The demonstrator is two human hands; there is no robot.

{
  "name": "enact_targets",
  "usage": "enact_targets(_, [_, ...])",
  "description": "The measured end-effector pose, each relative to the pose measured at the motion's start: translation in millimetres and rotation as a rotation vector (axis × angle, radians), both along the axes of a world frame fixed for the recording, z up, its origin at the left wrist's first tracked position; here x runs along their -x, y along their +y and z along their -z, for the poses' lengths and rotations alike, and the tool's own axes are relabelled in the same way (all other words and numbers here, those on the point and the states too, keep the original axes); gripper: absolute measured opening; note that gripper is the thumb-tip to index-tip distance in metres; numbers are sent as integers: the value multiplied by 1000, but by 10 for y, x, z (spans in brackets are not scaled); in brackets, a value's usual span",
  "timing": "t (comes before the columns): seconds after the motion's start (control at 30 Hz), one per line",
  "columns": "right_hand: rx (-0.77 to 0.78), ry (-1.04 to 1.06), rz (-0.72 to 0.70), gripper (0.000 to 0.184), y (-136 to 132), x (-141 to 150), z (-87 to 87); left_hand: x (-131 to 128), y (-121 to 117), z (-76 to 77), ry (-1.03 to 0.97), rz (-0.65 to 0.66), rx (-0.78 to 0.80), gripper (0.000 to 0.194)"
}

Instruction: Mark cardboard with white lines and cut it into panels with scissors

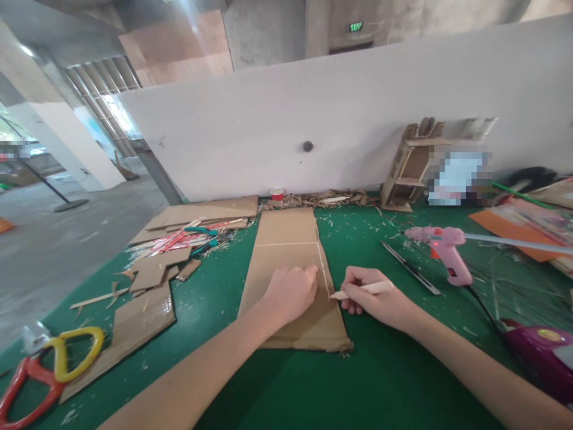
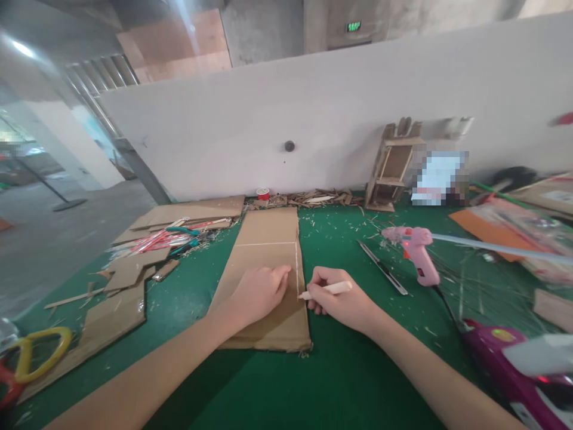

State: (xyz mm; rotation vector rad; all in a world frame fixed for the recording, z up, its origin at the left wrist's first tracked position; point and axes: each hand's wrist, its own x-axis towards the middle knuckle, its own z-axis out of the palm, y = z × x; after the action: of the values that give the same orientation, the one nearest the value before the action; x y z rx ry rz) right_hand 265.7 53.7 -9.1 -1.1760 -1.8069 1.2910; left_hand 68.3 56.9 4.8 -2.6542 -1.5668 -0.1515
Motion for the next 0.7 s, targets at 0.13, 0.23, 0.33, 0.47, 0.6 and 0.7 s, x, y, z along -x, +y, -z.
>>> enact_targets(0.13, [3,-13,11,16,-1,-8,-7,-4,1,-2,-8,2,-16,29])
enact_targets(0.23, [12,-24,-49,18,-8,-18,-26,-2,-1,-2,-6,0,-25,28])
enact_targets(0.33, [4,-15,-38,17,-12,-9,-25,1,-4,-3,-5,-2,-14,28])
enact_targets(0.47, [-4,-16,22,16,-14,10,-11,-2,0,-3,-7,-1,-11,29])
enact_targets(0.6, [4,-53,-68,17,-32,-3,-56,-9,4,-2,-3,-7,2,28])
enact_targets(0.7, [9,-46,-112,18,-47,-16,-79,-10,3,-5,-4,-10,11,29])
